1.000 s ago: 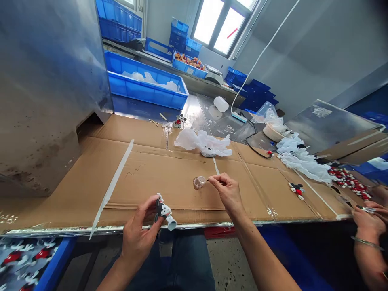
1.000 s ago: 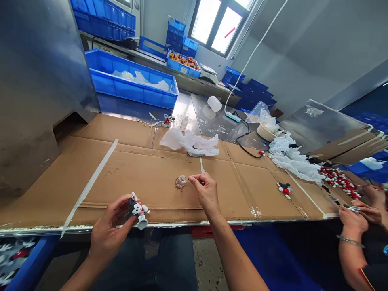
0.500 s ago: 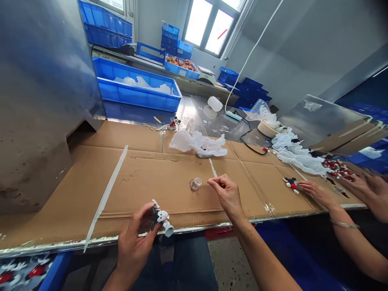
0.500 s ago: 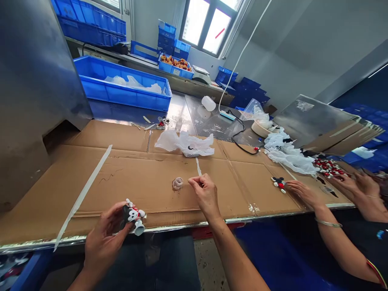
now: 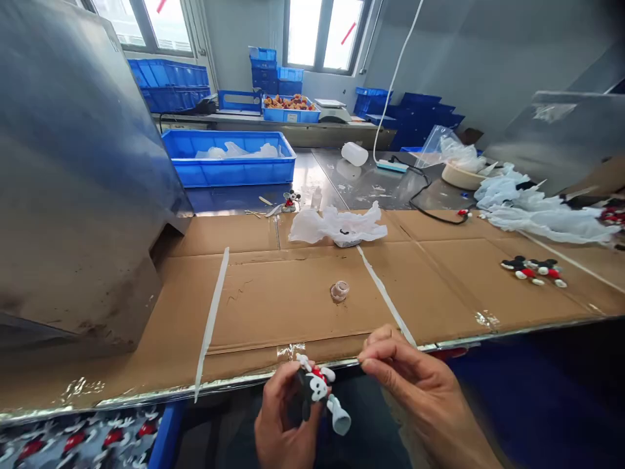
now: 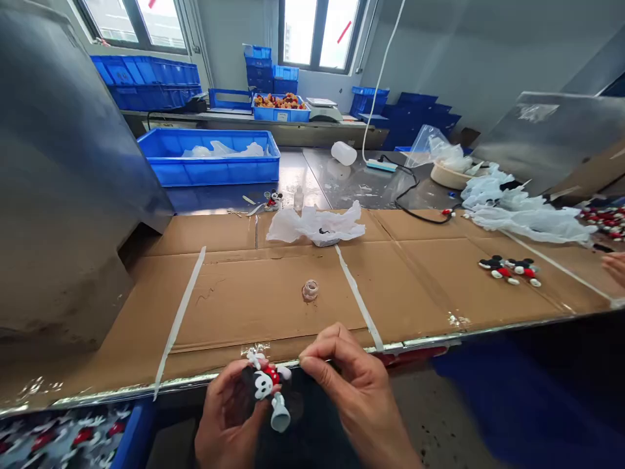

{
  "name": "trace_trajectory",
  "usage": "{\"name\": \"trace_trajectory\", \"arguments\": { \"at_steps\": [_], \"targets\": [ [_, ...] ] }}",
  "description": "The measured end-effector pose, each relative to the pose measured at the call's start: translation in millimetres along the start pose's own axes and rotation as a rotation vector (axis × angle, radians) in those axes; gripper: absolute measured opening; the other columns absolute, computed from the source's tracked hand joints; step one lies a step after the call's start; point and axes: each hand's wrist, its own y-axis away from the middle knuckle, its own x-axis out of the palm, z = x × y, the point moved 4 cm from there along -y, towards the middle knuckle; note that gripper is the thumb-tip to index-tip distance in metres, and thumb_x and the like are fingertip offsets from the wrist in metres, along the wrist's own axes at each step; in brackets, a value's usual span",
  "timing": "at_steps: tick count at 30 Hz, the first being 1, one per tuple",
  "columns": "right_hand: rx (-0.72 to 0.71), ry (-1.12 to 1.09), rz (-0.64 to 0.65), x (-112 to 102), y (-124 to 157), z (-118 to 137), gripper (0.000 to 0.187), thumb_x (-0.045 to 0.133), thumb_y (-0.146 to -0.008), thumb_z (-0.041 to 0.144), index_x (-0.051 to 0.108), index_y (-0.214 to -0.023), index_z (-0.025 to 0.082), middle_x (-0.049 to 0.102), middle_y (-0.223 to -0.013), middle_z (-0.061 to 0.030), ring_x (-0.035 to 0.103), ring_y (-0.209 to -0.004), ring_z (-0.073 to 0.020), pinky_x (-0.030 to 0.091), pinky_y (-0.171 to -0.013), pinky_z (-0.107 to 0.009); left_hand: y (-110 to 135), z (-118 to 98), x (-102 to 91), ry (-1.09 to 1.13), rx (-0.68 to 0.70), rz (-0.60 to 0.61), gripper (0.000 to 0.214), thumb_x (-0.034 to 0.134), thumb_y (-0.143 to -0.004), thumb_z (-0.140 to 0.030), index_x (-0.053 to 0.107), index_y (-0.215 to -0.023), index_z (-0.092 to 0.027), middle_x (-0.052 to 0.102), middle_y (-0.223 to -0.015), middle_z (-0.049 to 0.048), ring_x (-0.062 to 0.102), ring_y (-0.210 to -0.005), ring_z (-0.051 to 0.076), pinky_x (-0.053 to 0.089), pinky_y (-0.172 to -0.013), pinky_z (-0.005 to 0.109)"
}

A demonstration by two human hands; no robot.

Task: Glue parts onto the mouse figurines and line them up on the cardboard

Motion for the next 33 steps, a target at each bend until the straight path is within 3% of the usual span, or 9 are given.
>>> {"name": "trace_trajectory", "arguments": {
  "at_steps": [4,8,12,16,20,24,28,33],
  "targets": [
    [0.053,-0.117,0.091,20.1,21.4,-3.6,0.017,0.075,-0.091,0.037,0.076,-0.077,0.026,0.067,-0.085,-0.0027,0.063,-0.085,-0.0207,0.051,-0.077,-0.025,16.8,-8.6,-3.2,-0.113,0.077,-0.002,0.039,0.085,-0.076,-0.033,0.068,-0.110,-0.030,0.081,-0.098,-0.0018,0.078,-0.089,0.017,0.063,-0.082,0.022],
    [0.159,-0.135,0.137,24.9,37.0,-12.6,0.018,0.070,-0.095,0.037,0.075,-0.083,0.026,0.070,-0.093,-0.0035,0.066,-0.093,-0.0220,0.053,-0.085,-0.027,21.4,-11.9,-11.7,-0.270,0.129,0.013,0.037,0.083,-0.078,-0.035,0.067,-0.111,-0.031,0.081,-0.096,-0.0005,0.078,-0.090,0.018,0.064,-0.078,0.024],
    [0.199,-0.153,0.103,26.5,46.0,-18.0,0.020,0.069,-0.096,0.039,0.075,-0.085,0.025,0.069,-0.096,-0.0050,0.065,-0.092,-0.0228,0.055,-0.076,-0.026,22.5,-14.9,-12.6,-0.370,0.193,0.033,0.038,0.080,-0.081,-0.032,0.064,-0.115,-0.029,0.080,-0.097,0.0019,0.078,-0.086,0.021,0.065,-0.068,0.027],
    [0.216,-0.228,0.011,28.9,46.4,-21.6,0.021,0.071,-0.093,0.041,0.075,-0.080,0.024,0.068,-0.098,-0.0058,0.064,-0.095,-0.0228,0.055,-0.077,-0.025,21.0,-17.3,-9.7,-0.422,0.251,0.117,0.030,0.077,-0.084,-0.027,0.067,-0.112,-0.033,0.079,-0.098,0.0004,0.076,-0.088,0.018,0.062,-0.067,0.025],
    [0.158,-0.248,-0.102,30.4,47.8,-24.9,0.020,0.074,-0.092,0.039,0.074,-0.077,0.025,0.066,-0.098,-0.0049,0.063,-0.094,-0.0208,0.055,-0.078,-0.022,22.3,-14.2,-10.5,-0.393,0.240,0.133,0.028,0.075,-0.085,-0.024,0.065,-0.110,-0.032,0.076,-0.103,0.0016,0.074,-0.095,0.018,0.061,-0.068,0.025],
    [0.046,-0.199,-0.131,35.4,53.9,-29.2,0.015,0.071,-0.095,0.033,0.074,-0.082,0.026,0.062,-0.097,-0.0041,0.062,-0.093,-0.0203,0.055,-0.079,-0.023,27.3,-11.6,-6.5,-0.326,0.194,0.128,0.026,0.075,-0.085,-0.021,0.062,-0.106,-0.030,0.073,-0.104,0.0030,0.072,-0.099,0.019,0.063,-0.079,0.028],
    [-0.036,-0.153,-0.182,34.5,54.3,-32.1,0.011,0.067,-0.098,0.029,0.073,-0.089,0.028,0.059,-0.093,-0.0030,0.061,-0.087,-0.0182,0.053,-0.074,-0.022,33.5,-15.9,1.6,-0.278,0.154,0.145,0.029,0.073,-0.085,-0.018,0.065,-0.110,-0.030,0.070,-0.104,0.0036,0.072,-0.094,0.017,0.063,-0.073,0.024],
    [0.022,-0.205,-0.165,26.5,44.2,-29.1,0.011,0.072,-0.094,0.030,0.074,-0.083,0.026,0.059,-0.091,-0.0022,0.060,-0.081,-0.0168,0.052,-0.069,-0.021,36.8,-21.8,0.5,-0.228,0.175,0.242,0.030,0.068,-0.088,-0.015,0.066,-0.114,-0.031,0.073,-0.111,0.0075,0.075,-0.094,0.021,0.066,-0.070,0.028]
  ]
}}
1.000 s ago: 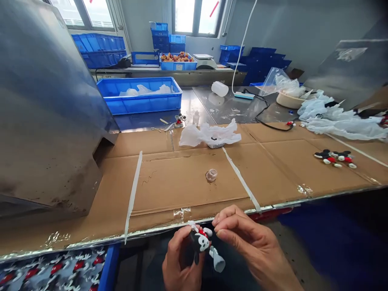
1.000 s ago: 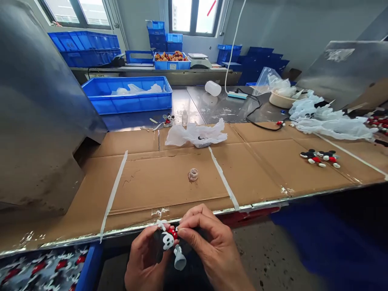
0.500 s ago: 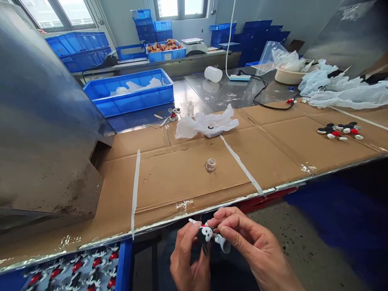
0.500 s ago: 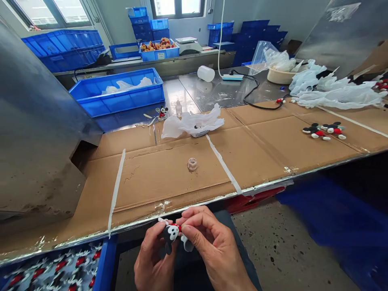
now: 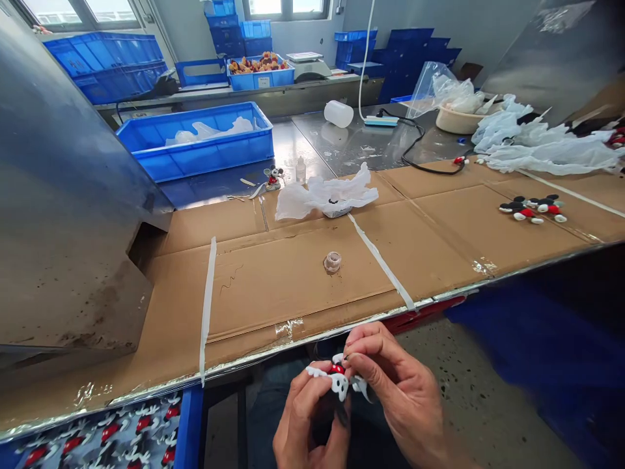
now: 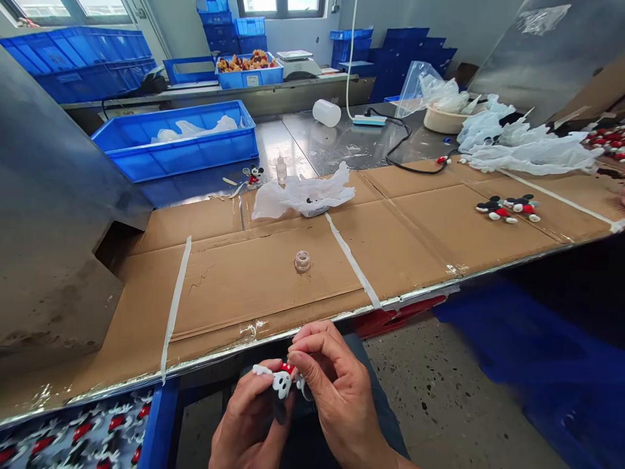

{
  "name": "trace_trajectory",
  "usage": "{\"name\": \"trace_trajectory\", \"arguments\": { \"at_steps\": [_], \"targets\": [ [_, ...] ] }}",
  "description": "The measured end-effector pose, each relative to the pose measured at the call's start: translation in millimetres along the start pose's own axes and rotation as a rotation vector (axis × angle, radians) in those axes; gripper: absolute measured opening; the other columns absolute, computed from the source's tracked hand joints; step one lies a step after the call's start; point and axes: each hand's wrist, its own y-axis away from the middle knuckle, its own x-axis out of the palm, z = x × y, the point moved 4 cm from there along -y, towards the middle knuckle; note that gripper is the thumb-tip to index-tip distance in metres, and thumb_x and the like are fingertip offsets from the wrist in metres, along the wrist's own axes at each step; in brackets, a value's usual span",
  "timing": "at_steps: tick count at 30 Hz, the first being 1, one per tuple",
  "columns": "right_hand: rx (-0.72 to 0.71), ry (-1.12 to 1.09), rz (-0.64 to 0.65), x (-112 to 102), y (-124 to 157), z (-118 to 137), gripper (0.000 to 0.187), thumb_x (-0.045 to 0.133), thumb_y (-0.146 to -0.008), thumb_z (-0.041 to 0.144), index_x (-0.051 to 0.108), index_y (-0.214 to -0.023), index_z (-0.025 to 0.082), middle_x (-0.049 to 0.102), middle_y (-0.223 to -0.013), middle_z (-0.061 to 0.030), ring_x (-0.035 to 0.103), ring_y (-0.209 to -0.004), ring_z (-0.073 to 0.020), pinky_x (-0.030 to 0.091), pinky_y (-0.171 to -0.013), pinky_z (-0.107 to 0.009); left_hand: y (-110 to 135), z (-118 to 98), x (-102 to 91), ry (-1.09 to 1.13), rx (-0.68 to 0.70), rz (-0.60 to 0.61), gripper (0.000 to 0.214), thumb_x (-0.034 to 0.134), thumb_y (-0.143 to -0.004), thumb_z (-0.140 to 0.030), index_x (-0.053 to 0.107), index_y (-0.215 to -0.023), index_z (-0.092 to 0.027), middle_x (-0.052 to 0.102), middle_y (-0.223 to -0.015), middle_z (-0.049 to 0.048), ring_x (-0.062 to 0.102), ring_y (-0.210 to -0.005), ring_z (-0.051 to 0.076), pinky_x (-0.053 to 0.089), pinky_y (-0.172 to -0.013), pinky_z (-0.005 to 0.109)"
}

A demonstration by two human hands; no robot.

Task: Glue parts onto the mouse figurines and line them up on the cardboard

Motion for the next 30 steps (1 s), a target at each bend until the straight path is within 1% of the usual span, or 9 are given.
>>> {"name": "trace_trajectory", "arguments": {
  "at_steps": [2,4,7,10,14,16,21,30],
  "targets": [
    [0.055,-0.016,0.049,-2.0,-2.6,3.8,0.015,0.072,-0.093,0.031,0.073,-0.080,0.025,0.060,-0.089,-0.0018,0.059,-0.078,-0.0163,0.052,-0.068,-0.021,-1.6,-2.4,-4.6,-0.065,0.095,0.033,0.034,0.066,-0.088,-0.008,0.068,-0.112,-0.031,0.075,-0.107,0.0047,0.076,-0.092,0.019,0.065,-0.073,0.027],
    [0.119,0.002,0.134,-3.4,-3.2,8.3,0.018,0.070,-0.094,0.031,0.072,-0.078,0.023,0.061,-0.087,-0.0018,0.060,-0.079,-0.0165,0.052,-0.070,-0.021,-4.2,-4.9,-8.7,-0.156,0.171,0.040,0.040,0.064,-0.085,0.000,0.069,-0.111,-0.031,0.077,-0.104,0.0020,0.076,-0.090,0.016,0.063,-0.077,0.024],
    [0.192,0.089,0.247,-6.2,-2.1,15.5,0.018,0.067,-0.095,0.029,0.072,-0.079,0.022,0.065,-0.088,-0.0019,0.062,-0.084,-0.0172,0.050,-0.078,-0.022,-8.0,-10.2,-11.2,-0.224,0.226,0.043,0.040,0.062,-0.083,0.004,0.071,-0.109,-0.025,0.077,-0.102,0.0023,0.076,-0.091,0.013,0.060,-0.080,0.019],
    [0.190,0.181,0.286,-9.6,-2.9,21.5,0.017,0.064,-0.095,0.026,0.071,-0.080,0.022,0.065,-0.089,-0.0012,0.062,-0.084,-0.0161,0.048,-0.078,-0.023,-11.0,-16.5,-12.6,-0.271,0.283,0.071,0.039,0.064,-0.081,0.007,0.071,-0.109,-0.020,0.077,-0.101,0.0050,0.076,-0.091,0.013,0.059,-0.082,0.018],
    [0.181,0.264,0.312,-10.8,-6.3,21.8,0.019,0.062,-0.095,0.025,0.070,-0.078,0.021,0.064,-0.086,-0.0009,0.061,-0.083,-0.0159,0.046,-0.075,-0.024,-15.7,-21.5,-14.5,-0.375,0.388,0.213,0.039,0.067,-0.080,0.006,0.068,-0.112,-0.016,0.078,-0.102,0.0093,0.077,-0.092,0.014,0.058,-0.084,0.016],
    [0.196,0.292,0.311,-10.8,-7.4,19.8,0.019,0.062,-0.095,0.025,0.069,-0.078,0.020,0.064,-0.085,-0.0006,0.060,-0.082,-0.0156,0.045,-0.074,-0.024,-18.4,-24.0,-15.6,-0.387,0.422,0.250,0.035,0.066,-0.081,0.004,0.068,-0.111,-0.014,0.079,-0.098,0.0112,0.077,-0.090,0.015,0.059,-0.083,0.017],
    [0.184,0.367,0.330,-8.9,-6.5,19.0,0.019,0.061,-0.095,0.024,0.068,-0.078,0.020,0.063,-0.083,-0.0001,0.059,-0.079,-0.0152,0.045,-0.073,-0.026,-23.3,-31.4,-15.0,-0.384,0.408,0.209,0.027,0.062,-0.084,0.003,0.069,-0.104,-0.012,0.079,-0.092,0.0132,0.078,-0.086,0.015,0.060,-0.081,0.017],
    [0.130,0.404,0.334,-7.9,-6.3,20.9,0.018,0.061,-0.095,0.020,0.069,-0.079,0.021,0.063,-0.082,0.0009,0.060,-0.078,-0.0143,0.045,-0.071,-0.025,-23.9,-33.4,-13.9,-0.365,0.371,0.219,0.029,0.061,-0.081,0.007,0.071,-0.103,-0.010,0.079,-0.094,0.0133,0.077,-0.090,0.014,0.057,-0.088,0.016]
  ]
}}
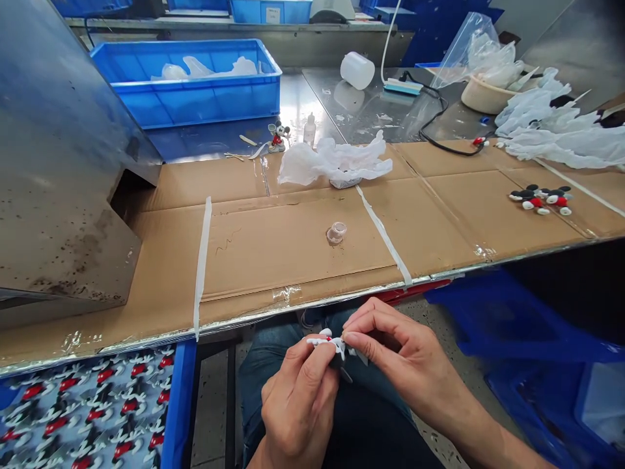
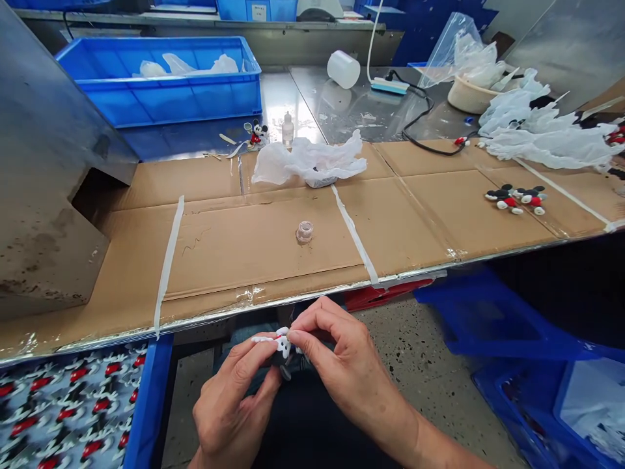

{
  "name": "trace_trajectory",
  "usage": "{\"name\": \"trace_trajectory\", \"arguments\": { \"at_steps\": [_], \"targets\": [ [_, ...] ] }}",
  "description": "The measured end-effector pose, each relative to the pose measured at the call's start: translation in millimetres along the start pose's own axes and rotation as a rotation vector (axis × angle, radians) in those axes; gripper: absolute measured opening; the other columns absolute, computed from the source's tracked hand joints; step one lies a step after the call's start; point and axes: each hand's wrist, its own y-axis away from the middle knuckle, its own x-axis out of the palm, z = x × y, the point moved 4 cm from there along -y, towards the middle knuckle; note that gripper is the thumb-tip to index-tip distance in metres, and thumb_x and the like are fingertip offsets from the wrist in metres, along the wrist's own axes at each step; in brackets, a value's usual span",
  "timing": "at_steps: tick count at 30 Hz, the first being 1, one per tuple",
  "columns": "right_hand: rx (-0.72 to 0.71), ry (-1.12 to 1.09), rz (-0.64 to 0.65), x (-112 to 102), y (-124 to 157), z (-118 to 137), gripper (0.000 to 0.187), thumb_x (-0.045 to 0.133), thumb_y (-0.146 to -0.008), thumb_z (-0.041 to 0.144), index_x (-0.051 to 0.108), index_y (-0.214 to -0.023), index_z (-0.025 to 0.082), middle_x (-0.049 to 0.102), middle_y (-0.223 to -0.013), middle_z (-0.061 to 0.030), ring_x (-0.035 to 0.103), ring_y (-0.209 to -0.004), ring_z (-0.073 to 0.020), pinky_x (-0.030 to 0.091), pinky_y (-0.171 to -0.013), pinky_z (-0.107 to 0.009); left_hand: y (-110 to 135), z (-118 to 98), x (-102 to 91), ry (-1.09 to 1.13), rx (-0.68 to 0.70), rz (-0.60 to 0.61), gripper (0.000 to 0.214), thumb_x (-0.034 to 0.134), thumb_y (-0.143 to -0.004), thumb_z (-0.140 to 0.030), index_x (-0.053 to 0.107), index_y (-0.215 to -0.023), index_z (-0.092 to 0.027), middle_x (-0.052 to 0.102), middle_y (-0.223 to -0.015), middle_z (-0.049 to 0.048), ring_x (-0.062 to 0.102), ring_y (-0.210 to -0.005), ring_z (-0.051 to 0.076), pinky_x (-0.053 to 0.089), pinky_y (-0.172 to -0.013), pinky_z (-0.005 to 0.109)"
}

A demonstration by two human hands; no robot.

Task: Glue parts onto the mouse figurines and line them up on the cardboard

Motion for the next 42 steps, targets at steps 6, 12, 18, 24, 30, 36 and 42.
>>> {"name": "trace_trajectory", "arguments": {
  "at_steps": [6,12,18,24,30,36,42],
  "targets": [
    [-0.019,0.026,0.005,0.0,-0.2,0.4,0.017,0.061,-0.096,0.019,0.069,-0.081,0.021,0.063,-0.083,0.0004,0.060,-0.079,-0.0149,0.045,-0.071,-0.026,0.2,-0.1,-0.4,-0.008,-0.004,0.003,0.029,0.062,-0.081,0.007,0.071,-0.103,-0.010,0.079,-0.094,0.0128,0.077,-0.089,0.014,0.058,-0.087,0.017],
    [-0.066,0.063,0.004,1.8,1.8,0.0,0.017,0.061,-0.097,0.017,0.068,-0.082,0.020,0.062,-0.084,0.0002,0.059,-0.080,-0.0151,0.045,-0.072,-0.026,-1.2,-2.0,-0.9,-0.047,-0.005,0.026,0.027,0.063,-0.082,0.005,0.072,-0.103,-0.010,0.079,-0.093,0.0126,0.077,-0.088,0.014,0.058,-0.086,0.016],
    [-0.023,0.053,0.040,4.9,2.0,-8.0,0.019,0.059,-0.095,0.016,0.066,-0.078,0.020,0.061,-0.082,0.0007,0.057,-0.077,-0.0146,0.043,-0.071,-0.026,6.5,-4.3,1.7,-0.105,-0.018,0.012,0.018,0.063,-0.089,-0.004,0.073,-0.100,-0.013,0.078,-0.088,0.0077,0.077,-0.078,0.012,0.057,-0.076,0.012],
    [0.146,-0.107,0.051,4.1,-2.9,-20.0,0.019,0.067,-0.090,0.027,0.070,-0.073,0.018,0.062,-0.077,-0.0008,0.057,-0.074,-0.0166,0.045,-0.069,-0.027,14.8,3.4,4.7,-0.040,-0.086,0.053,0.025,0.064,-0.088,-0.004,0.070,-0.108,-0.018,0.075,-0.096,0.0057,0.076,-0.077,0.011,0.058,-0.074,0.014],
    [0.162,-0.137,0.012,2.6,-1.6,-15.4,0.029,0.062,-0.094,0.036,0.072,-0.074,0.018,0.065,-0.078,-0.0031,0.059,-0.075,-0.0183,0.046,-0.070,-0.028,9.4,5.4,0.3,-0.033,-0.115,0.055,0.028,0.066,-0.087,-0.003,0.069,-0.109,-0.020,0.074,-0.096,0.0035,0.076,-0.081,0.012,0.058,-0.077,0.014],
    [0.146,-0.144,-0.022,2.9,4.4,-18.6,0.017,0.069,-0.090,0.032,0.076,-0.083,0.018,0.067,-0.082,-0.0029,0.062,-0.078,-0.0185,0.048,-0.070,-0.027,11.3,3.6,0.3,-0.046,-0.099,0.042,0.029,0.066,-0.086,-0.001,0.069,-0.108,-0.020,0.074,-0.095,0.0025,0.072,-0.083,0.012,0.057,-0.078,0.020],
    [0.184,-0.162,0.027,2.7,1.3,-16.9,0.021,0.070,-0.088,0.032,0.073,-0.073,0.017,0.066,-0.076,-0.0020,0.061,-0.074,-0.0177,0.048,-0.070,-0.027,1.7,1.1,-1.8,-0.059,-0.100,0.066,0.030,0.068,-0.084,-0.003,0.070,-0.105,-0.024,0.074,-0.089,0.0017,0.058,-0.080,0.019,0.045,-0.074,0.035]
  ]
}}
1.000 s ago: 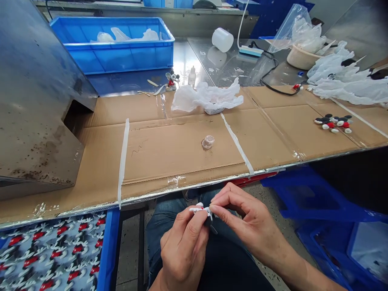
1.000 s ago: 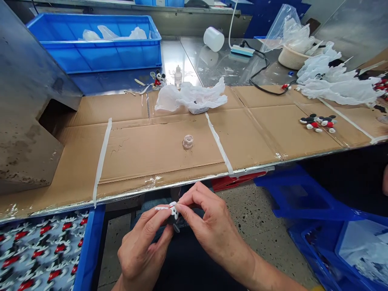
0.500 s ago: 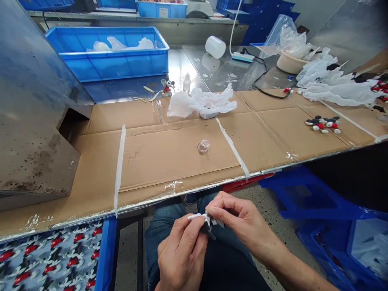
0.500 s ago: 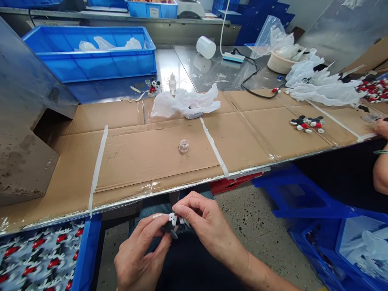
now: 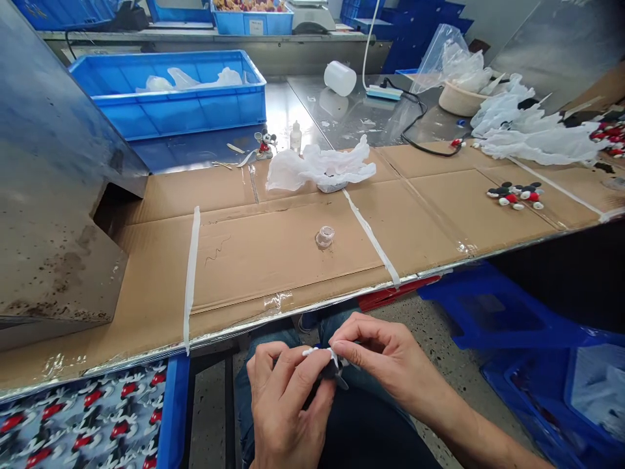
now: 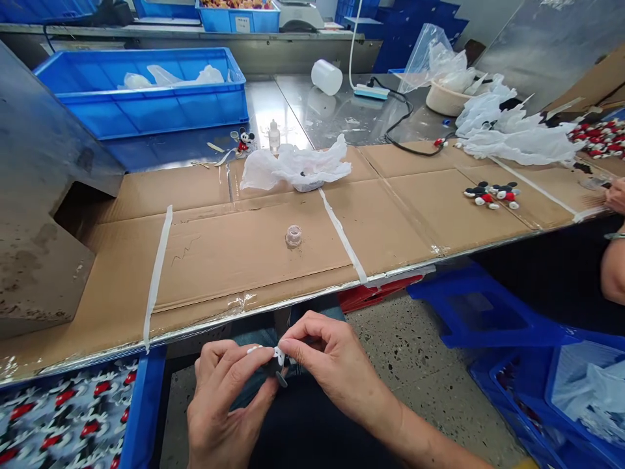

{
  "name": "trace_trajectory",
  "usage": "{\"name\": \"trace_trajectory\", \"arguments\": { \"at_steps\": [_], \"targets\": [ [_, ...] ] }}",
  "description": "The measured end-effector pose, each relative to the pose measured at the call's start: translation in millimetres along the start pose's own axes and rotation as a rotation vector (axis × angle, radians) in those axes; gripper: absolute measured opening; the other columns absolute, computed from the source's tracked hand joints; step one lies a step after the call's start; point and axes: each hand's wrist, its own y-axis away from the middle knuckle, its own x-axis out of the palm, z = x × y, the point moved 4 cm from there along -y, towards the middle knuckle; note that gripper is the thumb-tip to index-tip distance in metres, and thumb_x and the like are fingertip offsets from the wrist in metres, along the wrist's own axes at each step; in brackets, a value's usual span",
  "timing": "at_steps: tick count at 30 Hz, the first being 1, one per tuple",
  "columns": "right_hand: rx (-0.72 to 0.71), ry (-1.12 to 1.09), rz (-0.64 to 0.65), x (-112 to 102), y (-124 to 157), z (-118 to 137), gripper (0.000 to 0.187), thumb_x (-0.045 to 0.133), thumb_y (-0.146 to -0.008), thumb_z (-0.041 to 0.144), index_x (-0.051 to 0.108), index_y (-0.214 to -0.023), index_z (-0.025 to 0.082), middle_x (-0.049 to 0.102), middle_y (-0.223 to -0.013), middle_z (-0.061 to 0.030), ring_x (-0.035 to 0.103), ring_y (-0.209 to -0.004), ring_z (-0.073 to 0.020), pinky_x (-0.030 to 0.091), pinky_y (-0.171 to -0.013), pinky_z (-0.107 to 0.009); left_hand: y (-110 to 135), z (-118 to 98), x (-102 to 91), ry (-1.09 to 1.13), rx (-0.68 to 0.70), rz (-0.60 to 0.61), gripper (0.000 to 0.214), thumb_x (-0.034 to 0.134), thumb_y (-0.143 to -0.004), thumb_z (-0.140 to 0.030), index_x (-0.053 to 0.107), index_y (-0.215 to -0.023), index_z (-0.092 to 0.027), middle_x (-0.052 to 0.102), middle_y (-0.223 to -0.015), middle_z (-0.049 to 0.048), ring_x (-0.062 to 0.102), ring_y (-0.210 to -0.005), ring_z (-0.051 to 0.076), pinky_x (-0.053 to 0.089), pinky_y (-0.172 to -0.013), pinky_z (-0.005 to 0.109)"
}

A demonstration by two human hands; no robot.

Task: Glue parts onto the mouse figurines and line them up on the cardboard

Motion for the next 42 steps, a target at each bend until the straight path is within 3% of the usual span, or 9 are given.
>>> {"name": "trace_trajectory", "arguments": {
  "at_steps": [5,10,18,24,27,31,35,38,42],
  "targets": [
    [0.131,-0.092,0.045,1.4,-1.2,-1.3,0.029,0.071,-0.084,0.041,0.070,-0.070,0.016,0.066,-0.070,-0.0017,0.059,-0.069,-0.0172,0.045,-0.066,-0.027,7.5,10.9,2.7,0.219,-0.113,0.056,0.035,0.070,-0.085,-0.009,0.067,-0.115,-0.026,0.075,-0.098,0.0003,0.070,-0.094,0.018,0.053,-0.098,0.037],
    [0.192,-0.161,0.071,4.5,-0.4,-3.5,0.031,0.072,-0.081,0.044,0.067,-0.070,0.015,0.066,-0.068,-0.0015,0.057,-0.066,-0.0159,0.042,-0.064,-0.027,12.0,17.0,1.2,0.275,-0.207,0.013,0.035,0.078,-0.080,-0.015,0.068,-0.112,-0.026,0.076,-0.091,-0.0019,0.069,-0.075,0.012,0.056,-0.066,0.019],
    [0.137,-0.144,0.058,9.1,5.8,3.1,0.028,0.069,-0.084,0.040,0.065,-0.070,0.016,0.064,-0.067,-0.0002,0.059,-0.065,-0.0152,0.044,-0.063,-0.025,13.2,3.7,2.7,0.440,-0.128,-0.075,0.033,0.071,-0.084,-0.005,0.069,-0.114,-0.020,0.073,-0.089,0.0034,0.068,-0.080,0.016,0.055,-0.068,0.027],
    [0.115,-0.189,0.056,9.9,5.2,0.9,0.029,0.072,-0.087,0.040,0.071,-0.072,0.015,0.068,-0.073,-0.0023,0.063,-0.072,-0.0174,0.049,-0.070,-0.026,8.4,0.2,1.5,0.292,0.070,-0.150,0.038,0.072,-0.079,0.004,0.070,-0.110,-0.017,0.076,-0.088,0.0038,0.071,-0.085,0.018,0.061,-0.079,0.034],
    [-0.005,-0.162,0.019,6.3,7.8,-0.1,0.023,0.067,-0.095,0.038,0.079,-0.093,0.019,0.075,-0.095,-0.0057,0.068,-0.090,-0.0217,0.054,-0.082,-0.029,6.1,3.8,-3.9,0.198,0.154,-0.182,0.032,0.071,-0.081,0.002,0.067,-0.107,-0.016,0.078,-0.090,0.0052,0.073,-0.087,0.019,0.063,-0.086,0.039],
    [-0.433,-0.027,-0.102,-2.5,18.1,4.2,0.010,0.070,-0.097,0.025,0.080,-0.100,0.028,0.076,-0.104,-0.0031,0.071,-0.096,-0.0201,0.057,-0.090,-0.028,4.1,4.6,-16.9,-0.042,0.388,-0.181,0.012,0.068,-0.087,-0.009,0.065,-0.089,-0.020,0.082,-0.087,0.0022,0.075,-0.091,0.016,0.060,-0.095,0.037],
    [-0.682,0.098,-0.083,-3.8,27.7,6.1,0.022,0.068,-0.099,0.017,0.075,-0.115,0.029,0.075,-0.105,-0.0041,0.072,-0.097,-0.0212,0.060,-0.089,-0.030,3.2,-0.4,-23.8,-0.238,0.620,-0.140,0.018,0.063,-0.091,-0.012,0.064,-0.079,-0.025,0.082,-0.080,-0.0049,0.073,-0.083,0.011,0.052,-0.107,0.035],
    [-0.750,0.131,-0.054,-3.1,31.1,7.5,0.025,0.064,-0.100,0.013,0.074,-0.118,0.028,0.075,-0.106,-0.0052,0.071,-0.099,-0.0221,0.061,-0.090,-0.033,5.9,-4.7,-22.6,-0.237,0.619,-0.123,0.019,0.064,-0.090,-0.011,0.063,-0.079,-0.026,0.082,-0.079,-0.0056,0.075,-0.086,0.012,0.047,-0.113,0.041],
    [-0.755,0.146,-0.046,-2.8,31.6,5.8,0.029,0.063,-0.100,0.010,0.072,-0.121,0.027,0.075,-0.107,-0.0053,0.070,-0.100,-0.0222,0.060,-0.092,-0.036,13.0,-8.5,-15.8,-0.174,0.438,-0.131,0.023,0.060,-0.089,-0.004,0.063,-0.081,-0.025,0.082,-0.083,-0.0036,0.076,-0.097,0.015,0.044,-0.116,0.046]
  ]
}}
